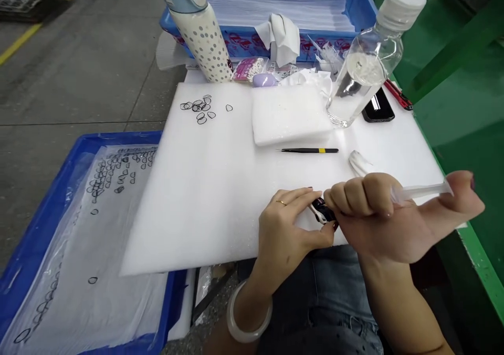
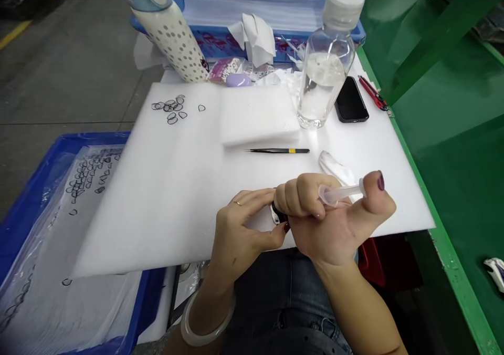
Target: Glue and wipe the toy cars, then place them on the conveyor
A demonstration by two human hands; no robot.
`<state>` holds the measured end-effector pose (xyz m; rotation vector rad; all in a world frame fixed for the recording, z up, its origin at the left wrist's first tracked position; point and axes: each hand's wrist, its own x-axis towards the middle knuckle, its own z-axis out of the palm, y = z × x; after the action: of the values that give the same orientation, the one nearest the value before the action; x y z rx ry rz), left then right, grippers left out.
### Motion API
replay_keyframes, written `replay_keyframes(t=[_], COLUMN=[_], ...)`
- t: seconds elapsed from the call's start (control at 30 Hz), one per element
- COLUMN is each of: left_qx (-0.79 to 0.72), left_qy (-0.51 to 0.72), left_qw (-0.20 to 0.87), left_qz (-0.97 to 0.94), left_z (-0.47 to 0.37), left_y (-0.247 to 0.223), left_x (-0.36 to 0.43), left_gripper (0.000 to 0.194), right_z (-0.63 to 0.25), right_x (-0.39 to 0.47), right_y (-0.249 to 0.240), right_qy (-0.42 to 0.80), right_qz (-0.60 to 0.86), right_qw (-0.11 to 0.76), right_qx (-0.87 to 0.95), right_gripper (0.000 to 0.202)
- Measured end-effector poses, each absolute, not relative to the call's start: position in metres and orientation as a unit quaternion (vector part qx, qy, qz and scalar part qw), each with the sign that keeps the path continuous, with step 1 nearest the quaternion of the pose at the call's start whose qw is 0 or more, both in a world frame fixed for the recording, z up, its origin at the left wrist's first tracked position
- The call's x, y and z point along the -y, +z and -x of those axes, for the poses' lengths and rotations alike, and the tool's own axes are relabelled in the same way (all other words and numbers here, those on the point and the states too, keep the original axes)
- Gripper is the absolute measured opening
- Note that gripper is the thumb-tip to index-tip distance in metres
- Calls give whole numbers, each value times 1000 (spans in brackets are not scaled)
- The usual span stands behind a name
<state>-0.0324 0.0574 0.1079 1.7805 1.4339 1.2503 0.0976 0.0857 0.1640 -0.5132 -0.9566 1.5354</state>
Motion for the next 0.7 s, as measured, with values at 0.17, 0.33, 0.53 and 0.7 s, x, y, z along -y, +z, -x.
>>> replay_keyframes(t=[0.17, 0.33, 0.53, 0.7], left_qx=[-530, -535, -535, -532], left_qy=[456, 442, 444, 442], left_qw=[266, 256, 255, 254], left_qz=[-664, -672, -672, -677], left_z=[33, 34, 34, 35], left_y=[107, 107, 108, 109], left_x=[-58, -58, -58, -58], left_gripper=[37, 36, 34, 35], right_z=[-97, -98, -96, -93], right_x=[-85, -82, -80, -76], right_y=[160, 159, 175, 178], right_qy=[649, 632, 635, 619], right_qz=[243, 252, 310, 329], right_qw=[594, 595, 574, 574], right_qx=[409, 427, 413, 423], right_gripper=[60, 57, 68, 69])
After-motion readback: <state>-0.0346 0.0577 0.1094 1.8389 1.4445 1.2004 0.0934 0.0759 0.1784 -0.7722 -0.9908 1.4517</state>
